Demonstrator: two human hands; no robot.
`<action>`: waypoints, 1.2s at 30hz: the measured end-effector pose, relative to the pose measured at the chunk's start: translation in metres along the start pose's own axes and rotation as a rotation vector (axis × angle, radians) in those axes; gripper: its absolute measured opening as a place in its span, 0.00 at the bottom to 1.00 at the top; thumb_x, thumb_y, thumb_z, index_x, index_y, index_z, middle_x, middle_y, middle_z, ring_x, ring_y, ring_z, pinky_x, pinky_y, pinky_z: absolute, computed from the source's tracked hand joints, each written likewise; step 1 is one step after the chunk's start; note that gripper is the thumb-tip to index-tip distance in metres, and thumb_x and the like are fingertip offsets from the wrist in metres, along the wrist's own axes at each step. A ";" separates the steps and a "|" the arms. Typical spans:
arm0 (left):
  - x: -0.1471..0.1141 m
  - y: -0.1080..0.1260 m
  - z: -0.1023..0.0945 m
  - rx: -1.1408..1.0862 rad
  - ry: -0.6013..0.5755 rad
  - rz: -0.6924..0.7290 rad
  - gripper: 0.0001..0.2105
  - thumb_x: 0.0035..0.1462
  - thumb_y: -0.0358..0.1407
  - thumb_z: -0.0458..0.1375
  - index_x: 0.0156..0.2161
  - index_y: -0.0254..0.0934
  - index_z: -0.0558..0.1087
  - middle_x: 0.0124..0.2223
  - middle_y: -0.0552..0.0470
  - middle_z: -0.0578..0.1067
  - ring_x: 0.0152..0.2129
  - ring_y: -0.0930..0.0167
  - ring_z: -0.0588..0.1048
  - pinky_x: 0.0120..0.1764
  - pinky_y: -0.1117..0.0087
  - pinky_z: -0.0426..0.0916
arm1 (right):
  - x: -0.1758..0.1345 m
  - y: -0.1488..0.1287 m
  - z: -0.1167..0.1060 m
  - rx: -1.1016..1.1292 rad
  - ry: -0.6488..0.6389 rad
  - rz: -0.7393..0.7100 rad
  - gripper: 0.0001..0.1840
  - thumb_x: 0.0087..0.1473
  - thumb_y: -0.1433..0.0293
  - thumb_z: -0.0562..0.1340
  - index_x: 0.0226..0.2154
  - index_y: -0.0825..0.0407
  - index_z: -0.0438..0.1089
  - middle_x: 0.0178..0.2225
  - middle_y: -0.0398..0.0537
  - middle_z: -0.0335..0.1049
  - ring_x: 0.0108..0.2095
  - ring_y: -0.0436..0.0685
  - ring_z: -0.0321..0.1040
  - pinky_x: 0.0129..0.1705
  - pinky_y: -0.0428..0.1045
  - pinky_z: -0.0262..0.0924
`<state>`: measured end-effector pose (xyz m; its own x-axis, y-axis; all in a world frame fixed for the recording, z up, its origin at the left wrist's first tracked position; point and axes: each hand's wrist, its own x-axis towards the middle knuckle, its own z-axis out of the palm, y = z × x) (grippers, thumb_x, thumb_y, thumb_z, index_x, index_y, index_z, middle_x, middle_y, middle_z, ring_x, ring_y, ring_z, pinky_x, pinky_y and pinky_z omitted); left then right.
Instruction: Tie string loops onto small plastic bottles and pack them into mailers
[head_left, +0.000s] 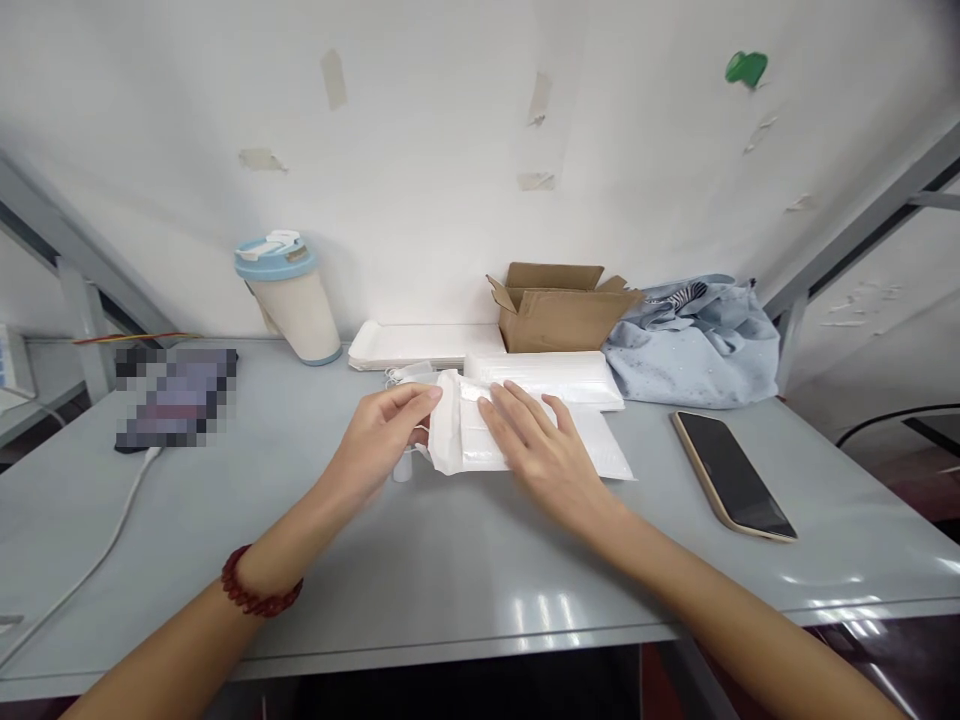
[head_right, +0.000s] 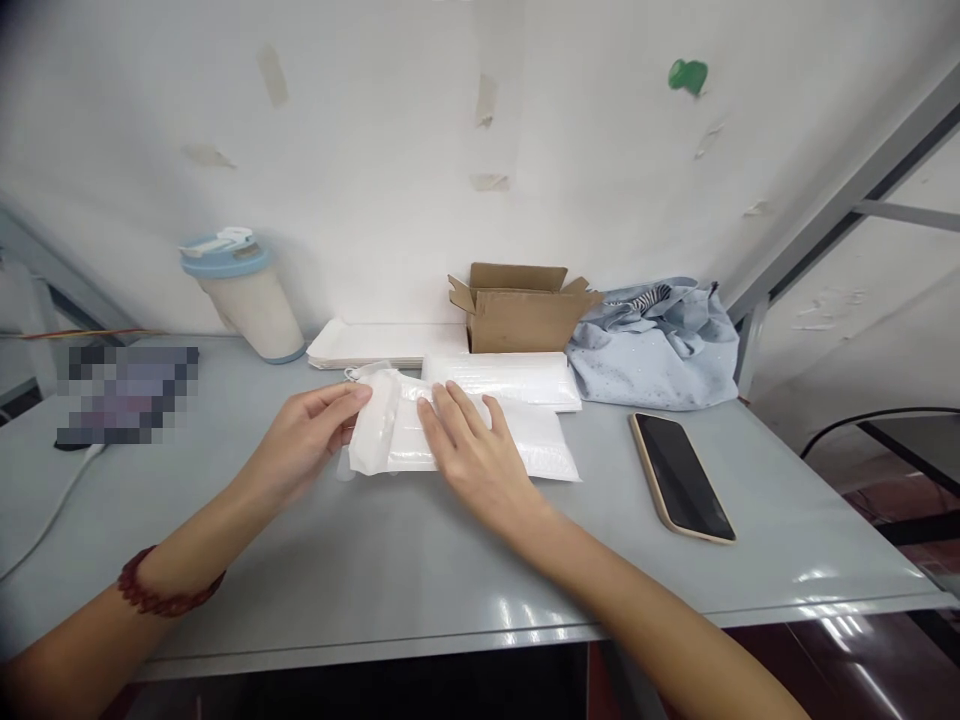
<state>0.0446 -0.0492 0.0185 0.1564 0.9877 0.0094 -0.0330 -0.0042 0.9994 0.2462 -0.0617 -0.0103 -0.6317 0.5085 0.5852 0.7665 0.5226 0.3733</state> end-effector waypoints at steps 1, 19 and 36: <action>-0.001 0.000 0.001 0.025 0.003 0.035 0.13 0.57 0.43 0.56 0.35 0.35 0.77 0.30 0.52 0.74 0.25 0.72 0.71 0.26 0.72 0.68 | 0.000 0.000 0.000 0.004 0.018 -0.002 0.21 0.59 0.83 0.48 0.52 0.61 0.64 0.53 0.60 0.68 0.55 0.64 0.62 0.49 0.59 0.58; -0.003 -0.024 0.007 0.913 0.007 0.827 0.12 0.61 0.29 0.47 0.40 0.40 0.73 0.41 0.47 0.77 0.39 0.65 0.73 0.44 0.64 0.66 | 0.001 0.006 -0.012 0.092 0.239 -0.015 0.12 0.59 0.79 0.55 0.44 0.56 0.68 0.38 0.49 0.76 0.44 0.55 0.70 0.54 0.56 0.49; 0.058 0.014 0.030 0.115 0.024 -0.057 0.17 0.54 0.41 0.60 0.19 0.36 0.62 0.17 0.60 0.60 0.15 0.78 0.61 0.23 0.74 0.60 | 0.002 0.039 0.016 -0.052 0.160 0.167 0.17 0.58 0.81 0.52 0.46 0.50 0.66 0.52 0.60 0.65 0.54 0.61 0.59 0.51 0.58 0.51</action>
<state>0.0831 0.0038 0.0338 0.1306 0.9903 -0.0469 0.0888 0.0354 0.9954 0.2730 -0.0294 -0.0056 -0.4722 0.4678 0.7471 0.8665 0.4022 0.2958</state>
